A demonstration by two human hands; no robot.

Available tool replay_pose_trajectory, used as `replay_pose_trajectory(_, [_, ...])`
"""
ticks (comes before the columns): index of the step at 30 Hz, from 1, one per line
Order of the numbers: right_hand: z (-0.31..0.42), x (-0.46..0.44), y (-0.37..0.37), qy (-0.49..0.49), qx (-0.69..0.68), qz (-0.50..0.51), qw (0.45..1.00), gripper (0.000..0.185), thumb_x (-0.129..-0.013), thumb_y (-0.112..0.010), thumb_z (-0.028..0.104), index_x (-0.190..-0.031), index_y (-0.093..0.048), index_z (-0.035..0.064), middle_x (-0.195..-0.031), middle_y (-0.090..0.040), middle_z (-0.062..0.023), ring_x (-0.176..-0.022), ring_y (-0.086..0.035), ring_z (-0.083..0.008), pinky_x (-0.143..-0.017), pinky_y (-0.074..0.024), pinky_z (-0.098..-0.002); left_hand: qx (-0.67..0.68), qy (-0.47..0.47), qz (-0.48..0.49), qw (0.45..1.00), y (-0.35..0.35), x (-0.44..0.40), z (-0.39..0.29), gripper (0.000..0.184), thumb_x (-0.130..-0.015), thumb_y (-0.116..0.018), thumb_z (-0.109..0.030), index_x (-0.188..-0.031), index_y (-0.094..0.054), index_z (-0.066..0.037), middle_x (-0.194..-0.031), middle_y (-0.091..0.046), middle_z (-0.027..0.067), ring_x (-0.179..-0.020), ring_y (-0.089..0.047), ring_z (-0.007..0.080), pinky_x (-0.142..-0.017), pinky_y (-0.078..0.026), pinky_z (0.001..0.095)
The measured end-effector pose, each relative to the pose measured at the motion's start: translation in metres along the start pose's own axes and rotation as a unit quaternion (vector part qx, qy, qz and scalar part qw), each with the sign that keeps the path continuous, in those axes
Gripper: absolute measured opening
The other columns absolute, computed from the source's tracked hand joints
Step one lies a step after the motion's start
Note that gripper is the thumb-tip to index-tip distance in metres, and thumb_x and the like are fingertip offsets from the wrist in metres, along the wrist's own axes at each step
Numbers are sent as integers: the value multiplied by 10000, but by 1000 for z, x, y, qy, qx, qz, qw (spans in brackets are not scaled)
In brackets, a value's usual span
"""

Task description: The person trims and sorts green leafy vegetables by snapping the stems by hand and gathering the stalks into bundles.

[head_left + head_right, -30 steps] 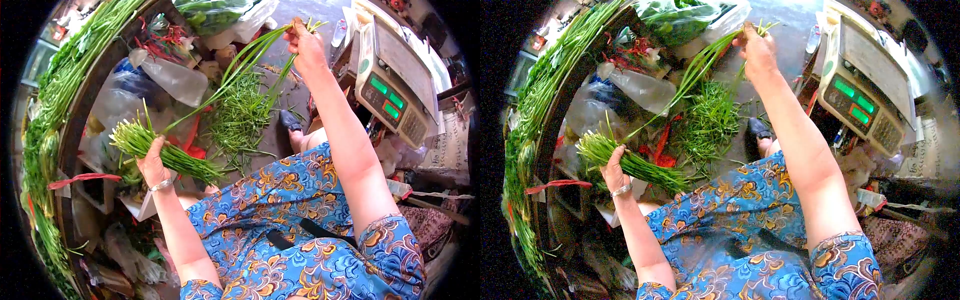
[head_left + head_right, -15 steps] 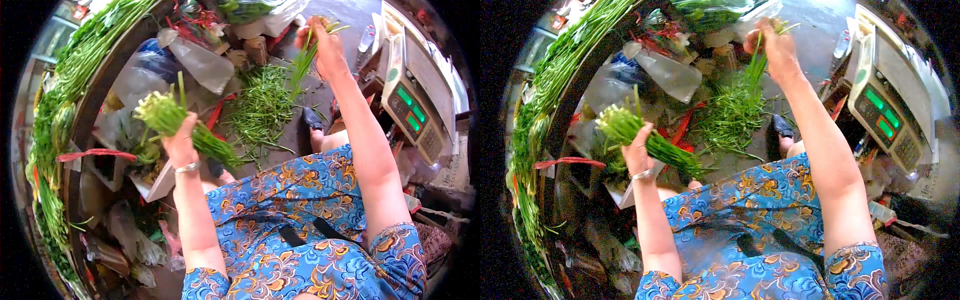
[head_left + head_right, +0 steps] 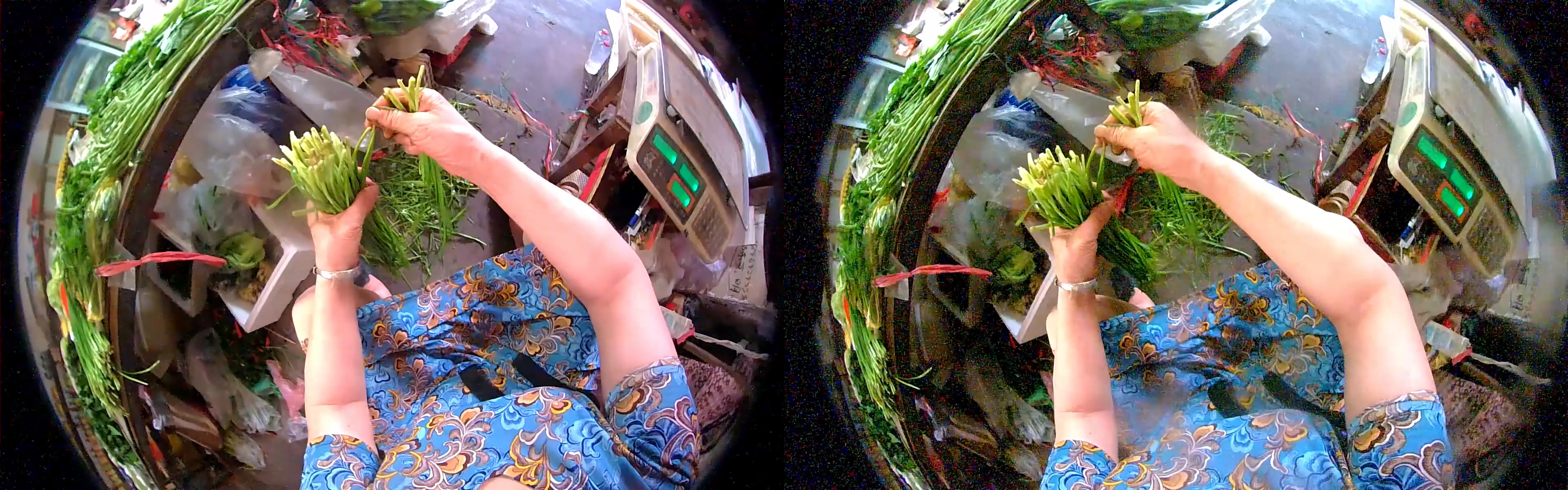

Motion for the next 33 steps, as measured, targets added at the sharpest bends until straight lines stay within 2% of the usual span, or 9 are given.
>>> replay_pose_trajectory(2, [8, -7, 18, 70, 28, -37, 996, 155, -891, -626, 245, -881, -633, 90, -705, -537, 45, -542, -424, -10, -453, -299, -152, -9, 24, -28, 999, 6, 0, 3, 334, -712, -728, 41, -1015, -594, 1, -898, -645, 59, -775, -617, 134, -729, -516, 263])
replay_pose_trajectory(5, [23, -11, 63, 85, -86, -107, 987, 173, -898, -613, 192, -890, -626, 20, -702, -537, 15, -530, -416, -18, -435, -293, -151, 25, -25, -66, 997, 28, -6, -1, 221, -728, -706, -3, -936, -630, -1, -888, -654, 71, -730, -623, 163, -679, -512, 286])
replay_pose_trajectory(6, [29, -10, 78, 93, -108, -115, 983, 141, -874, -634, 212, -825, -657, 81, -674, -547, 40, -522, -419, -26, -448, -302, -167, 58, -36, -78, 995, 36, -9, 1, 215, -728, -696, 19, -931, -625, 2, -888, -655, 79, -716, -628, 176, -662, -520, 298])
replay_pose_trajectory(16, [48, 5, 162, 131, -215, -235, 939, 138, -889, -618, 173, -867, -641, 39, -680, -519, -2, -549, -435, -62, -428, -304, -196, 112, -22, -274, 955, 98, 3, -15, 399, -669, -695, 120, -1025, -567, -6, -904, -623, 91, -720, -624, 217, -614, -564, 324])
replay_pose_trajectory(20, [51, 12, 149, 122, -151, -228, 954, 159, -900, -604, 222, -886, -642, 68, -701, -544, 9, -576, -467, -60, -453, -319, -195, 98, -18, -268, 958, 109, -2, -11, 335, -690, -716, 90, -984, -588, -7, -888, -622, 76, -679, -616, 201, -609, -550, 314])
replay_pose_trajectory(24, [55, 7, 120, 115, 47, -175, 977, 168, -908, -588, 295, -886, -647, 140, -771, -602, 42, -639, -532, -40, -508, -362, -200, 66, -40, -173, 982, 79, -5, -19, 277, -716, -720, 62, -959, -602, 5, -870, -630, 71, -653, -608, 182, -602, -511, 298])
replay_pose_trajectory(26, [52, 6, 94, 90, 118, -128, 981, 212, -935, -549, 292, -930, -630, 95, -859, -609, 23, -677, -516, -24, -507, -329, -181, 77, -20, -143, 987, 64, -5, -16, 273, -722, -714, 54, -970, -611, 2, -876, -643, 80, -665, -614, 181, -612, -510, 292])
replay_pose_trajectory(30, [47, -2, 49, 167, 170, -15, 971, 158, -953, -522, 187, -905, -615, 70, -845, -606, 15, -693, -521, -57, -618, -424, -198, 66, 2, -34, 997, 31, -11, -8, 275, -729, -693, 37, -988, -606, 3, -917, -675, 120, -703, -620, 163, -647, -504, 272])
replay_pose_trajectory(33, [33, 2, 28, 126, 195, 6, 973, 140, -947, -521, 134, -905, -595, 23, -845, -604, -5, -707, -516, -64, -654, -445, -210, 44, 1, 3, 999, 8, -10, -11, 283, -743, -686, 12, -1011, -593, 5, -946, -675, 137, -712, -612, 158, -661, -500, 267])
Point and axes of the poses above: each hand's wrist, its own x-axis away from the middle knuckle, its own y-axis out of the back of the hand, z = x × y, the point moved 10 cm from there along -x, towards the middle knuckle
